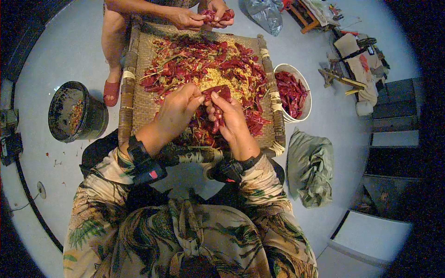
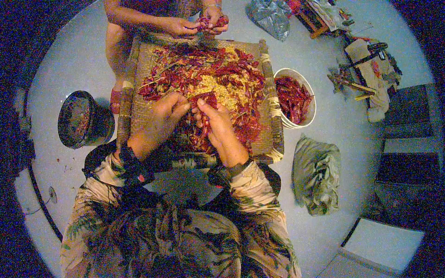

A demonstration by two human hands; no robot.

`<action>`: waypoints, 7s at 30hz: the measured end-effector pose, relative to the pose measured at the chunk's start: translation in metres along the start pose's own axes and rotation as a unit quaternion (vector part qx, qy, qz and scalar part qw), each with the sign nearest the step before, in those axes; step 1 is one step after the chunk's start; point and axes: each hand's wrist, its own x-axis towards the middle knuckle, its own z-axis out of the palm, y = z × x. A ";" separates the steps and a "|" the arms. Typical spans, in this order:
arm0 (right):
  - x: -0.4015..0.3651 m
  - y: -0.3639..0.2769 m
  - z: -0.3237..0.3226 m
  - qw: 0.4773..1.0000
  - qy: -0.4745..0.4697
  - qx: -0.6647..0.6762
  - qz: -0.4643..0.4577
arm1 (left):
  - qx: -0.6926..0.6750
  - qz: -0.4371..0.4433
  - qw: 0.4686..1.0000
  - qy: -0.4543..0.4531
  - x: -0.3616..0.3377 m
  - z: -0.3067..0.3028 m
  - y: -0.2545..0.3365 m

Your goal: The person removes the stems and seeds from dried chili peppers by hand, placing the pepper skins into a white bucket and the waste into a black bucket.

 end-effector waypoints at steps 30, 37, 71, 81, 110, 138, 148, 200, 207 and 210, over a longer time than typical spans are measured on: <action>-0.005 0.006 0.006 0.995 0.002 -0.052 -0.085 | -0.131 -0.084 0.988 -0.022 -0.004 0.006 0.003; -0.014 -0.003 0.015 0.994 -0.013 0.103 -0.026 | -0.440 -0.213 0.872 -0.030 0.001 0.012 0.005; -0.012 0.006 0.004 0.808 0.000 -0.465 -0.361 | -0.343 -0.248 0.903 -0.067 0.001 -0.003 -0.019; -0.019 -0.002 0.005 0.863 -0.026 -0.403 -0.303 | -0.106 -0.083 0.990 -0.030 0.001 -0.014 0.004; -0.019 -0.010 -0.001 0.786 -0.108 -0.479 -0.376 | 0.033 0.029 0.995 -0.092 -0.009 -0.011 -0.001; -0.021 -0.007 -0.004 0.975 -0.213 -0.013 -0.062 | -0.652 -0.299 0.675 -0.171 -0.009 -0.012 -0.002; -0.020 -0.016 -0.006 0.973 -0.195 -0.071 -0.098 | -0.448 -0.202 0.867 -0.088 -0.006 -0.014 0.003; -0.018 -0.004 0.005 0.764 -0.055 -0.464 -0.444 | -0.459 -0.285 0.841 -0.016 -0.015 0.007 -0.006; -0.019 0.008 0.011 0.966 -0.067 -0.165 -0.187 | -0.522 -0.271 0.808 -0.021 -0.013 0.001 0.002; -0.021 0.007 0.016 0.983 -0.072 -0.092 -0.142 | -0.534 -0.263 0.803 -0.030 -0.012 0.001 0.001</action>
